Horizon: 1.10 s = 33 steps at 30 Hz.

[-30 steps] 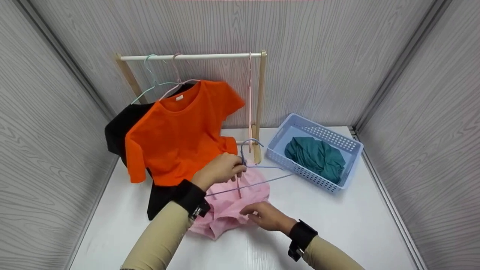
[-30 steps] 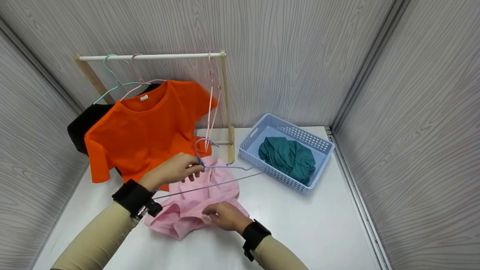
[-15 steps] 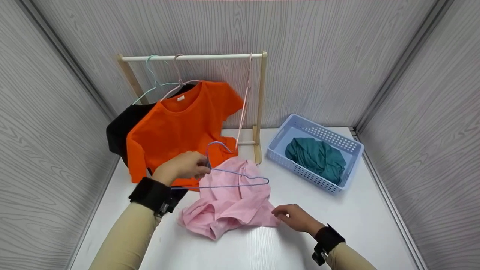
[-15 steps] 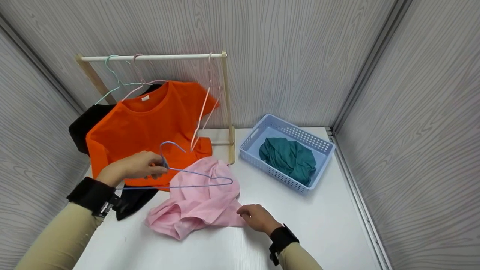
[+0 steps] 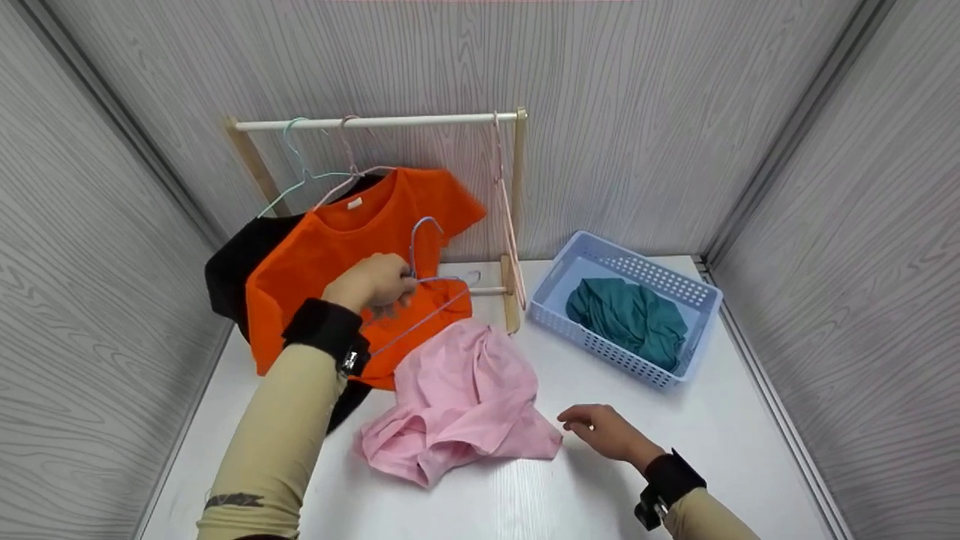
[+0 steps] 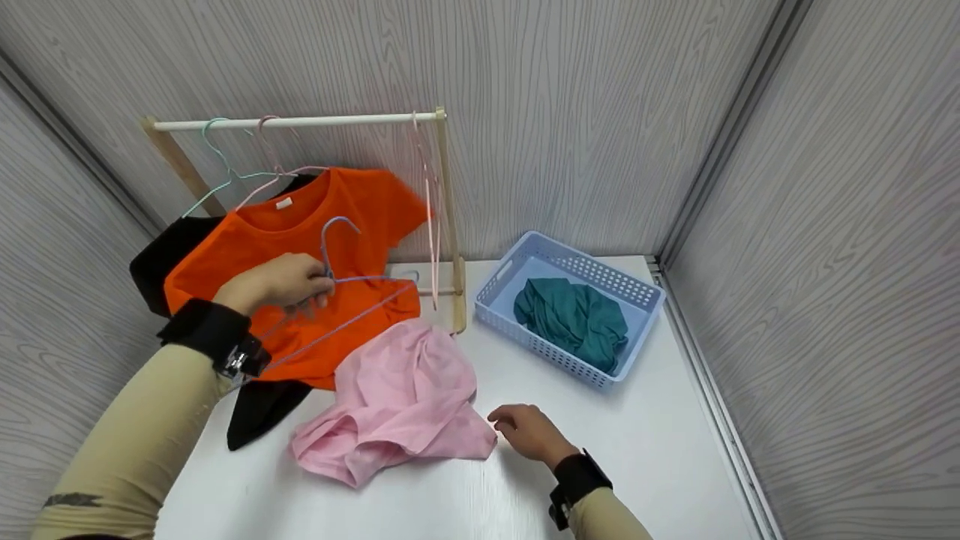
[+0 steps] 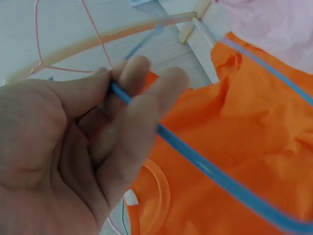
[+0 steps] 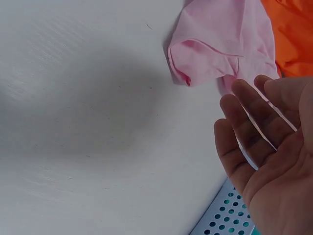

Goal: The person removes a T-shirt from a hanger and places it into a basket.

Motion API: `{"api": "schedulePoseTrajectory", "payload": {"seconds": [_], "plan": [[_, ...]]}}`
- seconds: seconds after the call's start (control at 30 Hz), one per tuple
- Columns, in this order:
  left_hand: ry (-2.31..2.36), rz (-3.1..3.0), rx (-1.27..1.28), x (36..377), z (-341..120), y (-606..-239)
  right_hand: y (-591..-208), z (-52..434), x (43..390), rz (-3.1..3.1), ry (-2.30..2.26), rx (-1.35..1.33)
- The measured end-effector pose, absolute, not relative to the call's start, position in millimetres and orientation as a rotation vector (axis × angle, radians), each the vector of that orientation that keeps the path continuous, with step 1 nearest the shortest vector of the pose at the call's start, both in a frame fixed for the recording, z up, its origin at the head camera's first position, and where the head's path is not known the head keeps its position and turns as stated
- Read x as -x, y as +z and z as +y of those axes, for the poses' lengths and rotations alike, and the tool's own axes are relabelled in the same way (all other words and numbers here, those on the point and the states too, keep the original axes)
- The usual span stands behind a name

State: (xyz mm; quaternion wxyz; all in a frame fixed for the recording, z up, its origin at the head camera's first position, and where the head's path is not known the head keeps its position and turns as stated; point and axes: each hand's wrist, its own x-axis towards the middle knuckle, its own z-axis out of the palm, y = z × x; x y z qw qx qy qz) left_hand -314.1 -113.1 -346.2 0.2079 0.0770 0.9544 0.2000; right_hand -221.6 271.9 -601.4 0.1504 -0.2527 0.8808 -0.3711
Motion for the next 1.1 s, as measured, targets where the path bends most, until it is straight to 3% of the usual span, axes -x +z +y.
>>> {"api": "schedulePoseTrajectory", "payload": {"seconds": [0.6,0.87,1.1], "plan": [[1.36,2.897,-0.137,396,-50,-296,-617,282,217,2.437,-1.163,0.598],[1.357,2.948,-0.021,419,-37,-309,-623,283,219,2.435,-1.161,0.564],[1.339,2.872,-0.081,428,-27,-326,-624,285,221,2.461,-1.159,0.567]]}}
